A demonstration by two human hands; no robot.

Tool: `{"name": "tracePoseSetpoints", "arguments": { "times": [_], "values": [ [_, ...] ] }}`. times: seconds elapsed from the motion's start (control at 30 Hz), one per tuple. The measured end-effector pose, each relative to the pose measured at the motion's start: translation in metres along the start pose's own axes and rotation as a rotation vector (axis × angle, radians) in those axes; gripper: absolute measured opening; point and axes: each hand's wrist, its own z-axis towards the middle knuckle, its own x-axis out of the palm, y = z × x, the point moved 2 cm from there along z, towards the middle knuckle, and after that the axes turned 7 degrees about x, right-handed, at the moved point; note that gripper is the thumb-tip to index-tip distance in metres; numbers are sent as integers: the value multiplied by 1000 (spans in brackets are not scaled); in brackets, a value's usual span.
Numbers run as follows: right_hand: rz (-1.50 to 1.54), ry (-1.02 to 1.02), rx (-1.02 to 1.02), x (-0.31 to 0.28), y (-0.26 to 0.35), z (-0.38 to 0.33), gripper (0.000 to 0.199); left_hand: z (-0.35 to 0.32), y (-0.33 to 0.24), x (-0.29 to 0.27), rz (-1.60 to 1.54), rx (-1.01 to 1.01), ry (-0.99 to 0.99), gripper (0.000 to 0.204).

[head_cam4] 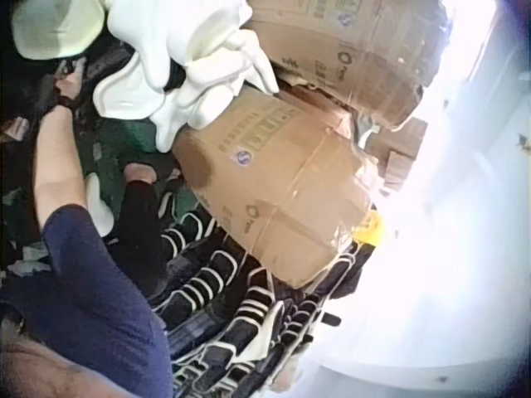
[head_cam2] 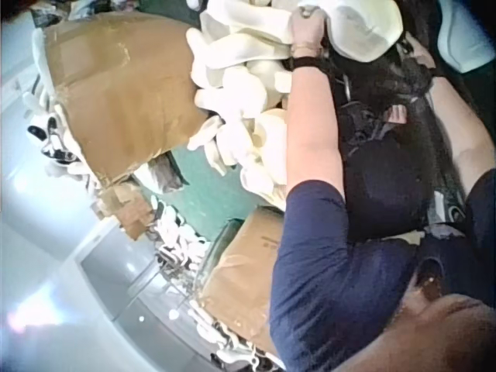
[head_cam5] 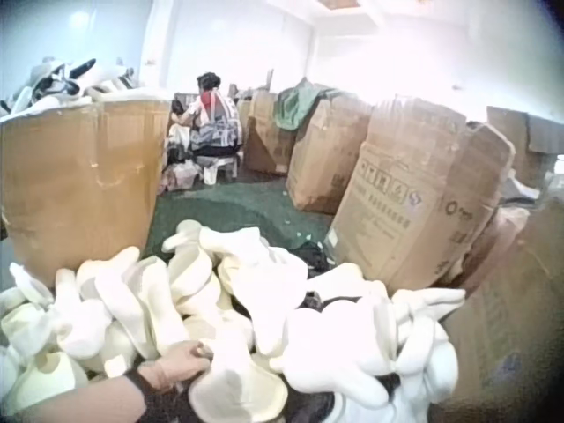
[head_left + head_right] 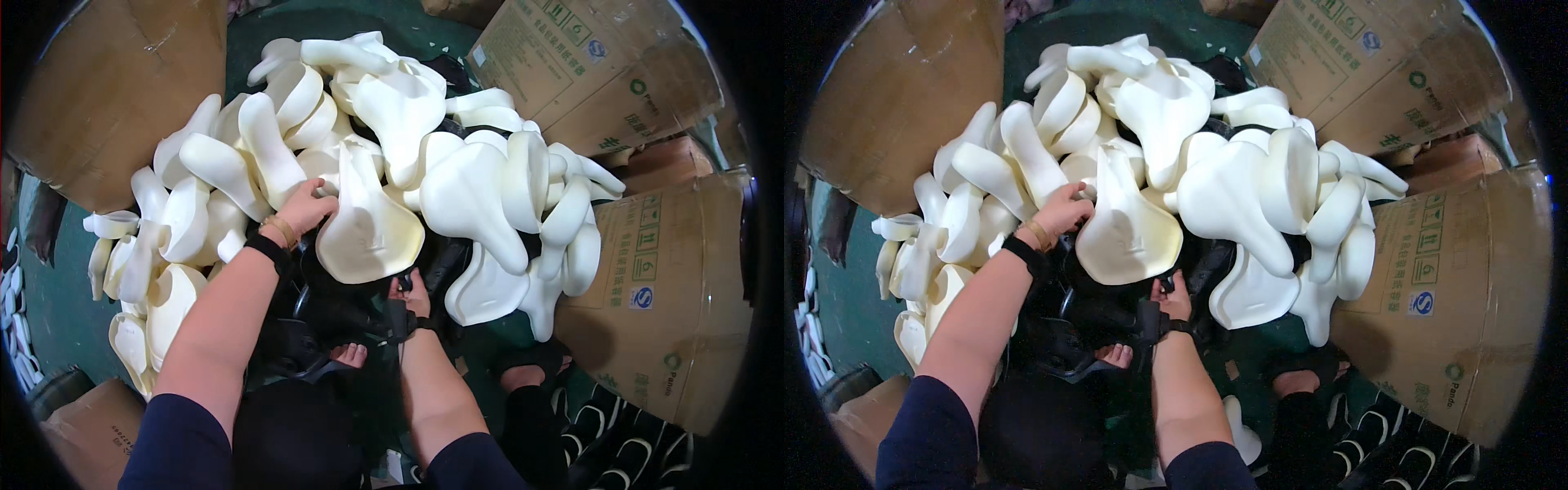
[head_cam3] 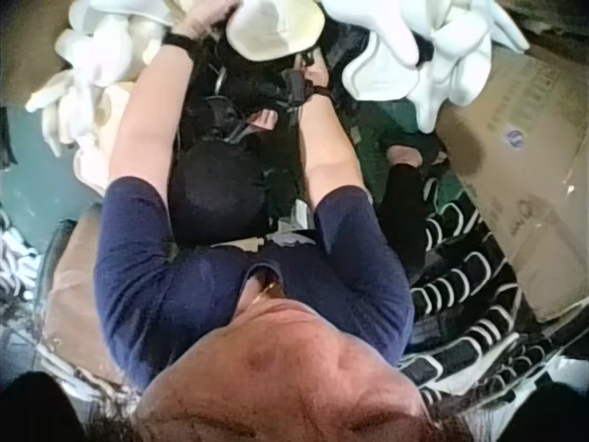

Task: The recorder is assembling foam padding onto plastic bicycle seat bases using industrial adhesive from a bottle.

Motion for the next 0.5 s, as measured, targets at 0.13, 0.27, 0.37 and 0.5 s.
{"name": "tracePoseSetpoints", "arguments": {
  "times": [0.13,0.27,0.37,0.5],
  "values": [
    [-127,-71,-94,11,-4,-23,26,-6,-5,-1,-113,-12,184,52],
    [-266,-75,-138,11,-24,-92,24,-19,-5,-1,-14,-22,164,57],
    [-557,-116,-308,-22,-14,-146,21,-38,1,18,-147,-31,338,62],
    [-478,-210,-390,-65,26,-205,17,-71,-2,2,-700,-285,398,40]
  ]
}}
